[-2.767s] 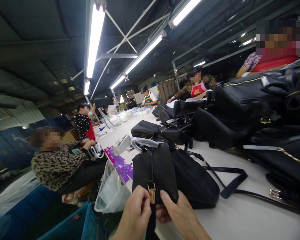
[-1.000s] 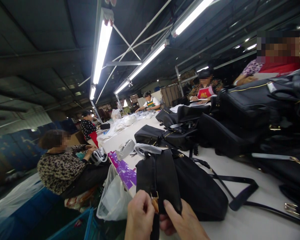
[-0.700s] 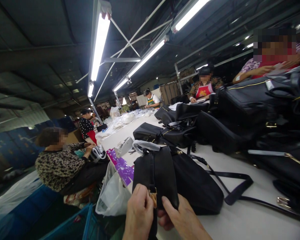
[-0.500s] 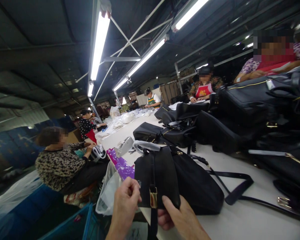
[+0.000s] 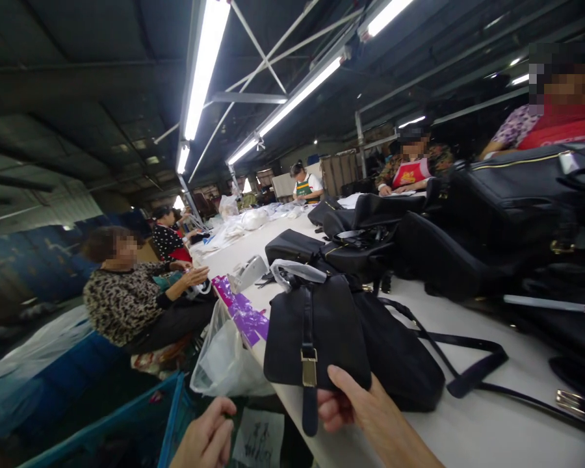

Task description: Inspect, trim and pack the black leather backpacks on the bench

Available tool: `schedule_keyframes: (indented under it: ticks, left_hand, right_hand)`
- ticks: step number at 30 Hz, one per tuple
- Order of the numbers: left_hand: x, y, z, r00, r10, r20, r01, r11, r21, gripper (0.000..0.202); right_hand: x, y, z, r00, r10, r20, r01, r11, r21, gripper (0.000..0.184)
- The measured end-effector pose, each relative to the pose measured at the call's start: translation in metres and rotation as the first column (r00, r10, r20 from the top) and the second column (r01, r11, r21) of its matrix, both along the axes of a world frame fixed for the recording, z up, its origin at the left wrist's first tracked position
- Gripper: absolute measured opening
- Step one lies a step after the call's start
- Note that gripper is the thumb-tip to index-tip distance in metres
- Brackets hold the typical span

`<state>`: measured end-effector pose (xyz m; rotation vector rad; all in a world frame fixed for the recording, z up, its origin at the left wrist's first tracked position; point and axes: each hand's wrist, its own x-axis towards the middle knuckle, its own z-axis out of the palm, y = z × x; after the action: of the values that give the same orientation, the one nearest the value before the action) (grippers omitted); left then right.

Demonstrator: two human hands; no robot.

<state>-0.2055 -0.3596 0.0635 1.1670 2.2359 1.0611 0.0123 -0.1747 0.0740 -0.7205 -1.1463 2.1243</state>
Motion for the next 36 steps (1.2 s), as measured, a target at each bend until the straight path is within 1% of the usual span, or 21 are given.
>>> schedule_keyframes:
  ticks: [3, 7, 9, 12, 15, 18, 20, 22, 24, 26, 28, 31, 33, 35, 36]
  left_hand:
    - [0.0, -0.001, 0.0, 0.997, 0.038, 0.068, -0.036, 0.999, -0.037, 0.038]
    - [-0.004, 0.0, -0.002, 0.987, 0.078, 0.137, -0.077, 0.997, -0.016, 0.037]
    - [-0.006, -0.001, -0.004, 0.984, 0.083, 0.157, -0.081, 0.997, -0.016, 0.037]
    - [-0.003, 0.003, -0.006, 0.985, 0.093, 0.148, -0.093, 0.996, -0.006, 0.042]
    - [0.011, 0.013, 0.001, 0.979, 0.077, 0.188, -0.083, 0.996, 0.028, 0.046]
    - [0.034, 0.029, 0.014, 0.97, -0.013, 0.242, -0.015, 0.993, 0.114, 0.034]
    - [0.051, 0.041, 0.021, 0.983, -0.074, 0.168, 0.037, 0.976, 0.213, 0.026]
    - [0.066, 0.052, 0.026, 0.994, -0.108, 0.011, 0.1, 0.947, 0.305, 0.024]
    - [0.077, 0.063, 0.028, 0.977, -0.126, -0.171, 0.179, 0.921, 0.346, 0.023]
    - [0.084, 0.072, 0.028, 0.935, -0.151, -0.32, 0.259, 0.908, 0.329, 0.023]
    - [0.088, 0.08, 0.026, 0.898, -0.173, -0.405, 0.307, 0.906, 0.293, 0.023]
    - [0.091, 0.087, 0.022, 0.886, -0.169, -0.431, 0.291, 0.927, 0.236, 0.017]
    - [0.092, 0.09, 0.02, 0.875, -0.175, -0.452, 0.285, 0.94, 0.189, 0.018]
    - [0.092, 0.092, 0.016, 0.838, -0.189, -0.513, 0.295, 0.946, 0.133, 0.02]
    - [0.091, 0.093, 0.014, 0.808, -0.194, -0.556, 0.3, 0.948, 0.104, 0.02]
  right_hand:
    - [0.0, 0.003, -0.008, 1.0, 0.003, 0.013, -0.003, 1.0, -0.002, 0.036]
    - [-0.001, 0.008, -0.017, 0.997, -0.008, 0.078, 0.006, 1.0, 0.021, 0.036]
    - [-0.001, 0.009, -0.018, 0.997, 0.004, 0.08, -0.005, 1.0, 0.018, 0.037]
    - [0.0, 0.008, -0.017, 0.998, 0.029, 0.054, -0.03, 0.999, 0.014, 0.036]
    - [-0.001, 0.005, -0.017, 0.999, 0.017, 0.051, -0.018, 1.0, 0.018, 0.037]
    - [-0.001, 0.004, -0.018, 0.997, 0.022, 0.075, -0.026, 0.998, 0.054, 0.039]
    - [-0.001, 0.004, -0.018, 0.995, 0.039, 0.091, -0.044, 0.997, 0.059, 0.041]
    - [-0.001, 0.004, -0.016, 0.995, 0.04, 0.092, -0.045, 0.998, 0.051, 0.041]
    - [0.0, 0.004, -0.013, 0.996, 0.033, 0.086, -0.037, 0.998, 0.05, 0.042]
    - [0.0, 0.005, -0.012, 0.996, 0.019, 0.087, -0.024, 0.998, 0.064, 0.04]
    - [0.0, 0.005, -0.012, 0.995, -0.003, 0.096, -0.006, 0.996, 0.088, 0.038]
    - [-0.001, 0.007, -0.017, 0.994, -0.01, 0.109, -0.006, 0.99, 0.143, 0.033]
    - [-0.002, 0.008, -0.02, 0.994, 0.008, 0.112, -0.026, 0.987, 0.161, 0.033]
    - [-0.002, 0.009, -0.023, 0.993, 0.022, 0.113, -0.039, 0.988, 0.153, 0.034]
    - [-0.002, 0.009, -0.023, 0.993, 0.03, 0.114, -0.047, 0.988, 0.147, 0.034]
